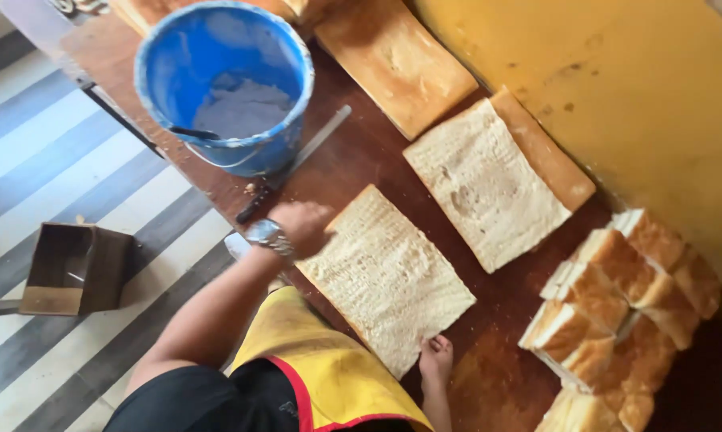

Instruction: The person places a large rectangular bread slab on the worktable, scoops white cream filling from a blue bucket with a spatula, spreads the filling across the cut face of the bread, and stacks the filled slab with other prepared slabs, repeating the process.

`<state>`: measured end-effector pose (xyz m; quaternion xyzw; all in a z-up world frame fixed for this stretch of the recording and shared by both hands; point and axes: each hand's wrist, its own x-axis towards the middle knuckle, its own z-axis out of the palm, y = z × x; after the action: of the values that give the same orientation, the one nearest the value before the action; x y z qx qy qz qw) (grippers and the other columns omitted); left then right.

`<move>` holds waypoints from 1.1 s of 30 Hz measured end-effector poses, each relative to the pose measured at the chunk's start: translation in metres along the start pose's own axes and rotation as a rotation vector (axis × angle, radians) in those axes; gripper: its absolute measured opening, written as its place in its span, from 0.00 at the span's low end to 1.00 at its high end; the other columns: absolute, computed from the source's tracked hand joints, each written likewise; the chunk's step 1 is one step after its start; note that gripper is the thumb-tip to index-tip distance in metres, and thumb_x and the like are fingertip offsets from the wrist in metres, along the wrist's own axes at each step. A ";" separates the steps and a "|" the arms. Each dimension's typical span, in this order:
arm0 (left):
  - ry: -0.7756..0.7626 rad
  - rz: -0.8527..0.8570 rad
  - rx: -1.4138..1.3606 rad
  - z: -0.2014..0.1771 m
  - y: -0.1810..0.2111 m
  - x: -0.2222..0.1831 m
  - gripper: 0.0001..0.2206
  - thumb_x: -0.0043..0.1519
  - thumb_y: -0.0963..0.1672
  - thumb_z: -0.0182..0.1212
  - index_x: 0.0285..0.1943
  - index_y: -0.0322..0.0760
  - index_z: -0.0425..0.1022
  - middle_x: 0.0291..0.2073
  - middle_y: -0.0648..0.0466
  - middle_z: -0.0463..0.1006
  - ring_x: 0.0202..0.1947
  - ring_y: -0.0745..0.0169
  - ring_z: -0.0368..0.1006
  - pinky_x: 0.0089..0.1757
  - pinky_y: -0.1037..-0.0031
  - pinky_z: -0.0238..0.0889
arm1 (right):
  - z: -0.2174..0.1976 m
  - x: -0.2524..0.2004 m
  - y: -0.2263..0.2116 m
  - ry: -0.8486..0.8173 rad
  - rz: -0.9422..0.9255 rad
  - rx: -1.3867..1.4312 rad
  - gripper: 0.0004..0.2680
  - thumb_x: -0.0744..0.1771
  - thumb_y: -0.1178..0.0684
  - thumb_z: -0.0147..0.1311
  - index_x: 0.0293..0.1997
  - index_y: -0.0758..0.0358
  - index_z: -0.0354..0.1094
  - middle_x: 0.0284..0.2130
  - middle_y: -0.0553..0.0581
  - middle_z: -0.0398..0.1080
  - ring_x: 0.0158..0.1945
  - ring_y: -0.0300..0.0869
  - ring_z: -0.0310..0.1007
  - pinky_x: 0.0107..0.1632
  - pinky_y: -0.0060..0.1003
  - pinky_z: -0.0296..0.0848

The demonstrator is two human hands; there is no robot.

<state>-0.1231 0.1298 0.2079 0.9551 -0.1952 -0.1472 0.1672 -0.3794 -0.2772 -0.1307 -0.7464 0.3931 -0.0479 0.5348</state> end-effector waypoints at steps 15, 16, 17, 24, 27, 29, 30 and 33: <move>0.331 1.289 -0.689 -0.256 -0.125 -0.102 0.10 0.60 0.44 0.65 0.30 0.35 0.72 0.27 0.46 0.74 0.28 0.49 0.74 0.31 0.62 0.64 | 0.158 -0.006 -0.185 -0.026 -0.429 0.041 0.08 0.67 0.58 0.58 0.49 0.66 0.70 0.41 0.56 0.73 0.43 0.41 0.73 0.48 0.35 0.72; 0.136 1.101 -0.446 -0.251 -0.145 -0.081 0.17 0.59 0.47 0.75 0.29 0.35 0.70 0.23 0.45 0.66 0.29 0.43 0.67 0.34 0.56 0.60 | 0.185 -0.011 -0.214 -0.162 -0.411 0.139 0.07 0.67 0.59 0.58 0.48 0.66 0.71 0.40 0.55 0.73 0.41 0.40 0.71 0.45 0.34 0.71; 0.130 1.114 -0.447 -0.243 -0.152 -0.066 0.17 0.59 0.47 0.75 0.29 0.35 0.70 0.23 0.45 0.66 0.29 0.43 0.67 0.34 0.56 0.60 | 0.210 -0.033 -0.259 -0.148 -0.409 0.141 0.07 0.67 0.59 0.58 0.48 0.66 0.71 0.40 0.55 0.73 0.41 0.40 0.71 0.45 0.34 0.71; -0.082 0.328 0.257 -0.166 -0.222 0.004 0.10 0.60 0.48 0.62 0.39 0.38 0.82 0.40 0.44 0.79 0.40 0.47 0.79 0.36 0.63 0.73 | 0.327 -0.098 -0.467 -0.633 -0.041 0.654 0.12 0.69 0.54 0.49 0.58 0.62 0.65 0.44 0.56 0.73 0.45 0.41 0.72 0.50 0.39 0.74; -0.030 0.435 0.332 -0.149 -0.241 0.017 0.07 0.61 0.42 0.60 0.34 0.37 0.83 0.35 0.46 0.81 0.39 0.50 0.80 0.33 0.66 0.74 | 0.349 -0.098 -0.502 -0.662 -0.012 0.734 0.13 0.67 0.56 0.49 0.58 0.64 0.62 0.46 0.57 0.72 0.49 0.43 0.72 0.54 0.41 0.74; 0.054 0.477 0.366 -0.152 -0.249 0.024 0.07 0.58 0.42 0.62 0.30 0.36 0.83 0.31 0.47 0.81 0.40 0.51 0.79 0.32 0.66 0.73 | 0.356 -0.091 -0.508 -0.681 -0.017 0.757 0.14 0.66 0.57 0.50 0.57 0.65 0.62 0.47 0.58 0.72 0.50 0.44 0.73 0.57 0.41 0.73; 0.072 0.342 0.293 -0.154 -0.255 0.028 0.06 0.58 0.42 0.62 0.32 0.35 0.83 0.34 0.44 0.79 0.35 0.49 0.80 0.29 0.67 0.75 | 0.358 -0.086 -0.506 -0.740 -0.088 0.772 0.14 0.65 0.59 0.52 0.57 0.66 0.62 0.47 0.58 0.72 0.51 0.44 0.72 0.59 0.41 0.72; 0.089 0.177 0.255 -0.151 -0.271 0.042 0.06 0.58 0.42 0.61 0.33 0.36 0.84 0.35 0.42 0.79 0.32 0.49 0.81 0.28 0.66 0.76 | 0.364 -0.084 -0.513 -0.864 -0.221 0.777 0.13 0.65 0.62 0.54 0.56 0.67 0.62 0.47 0.58 0.72 0.52 0.43 0.71 0.61 0.41 0.70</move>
<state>0.0538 0.3868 0.2330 0.9533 -0.2880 -0.0633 0.0656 0.0164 0.1139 0.1732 -0.4843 0.0134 0.0644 0.8724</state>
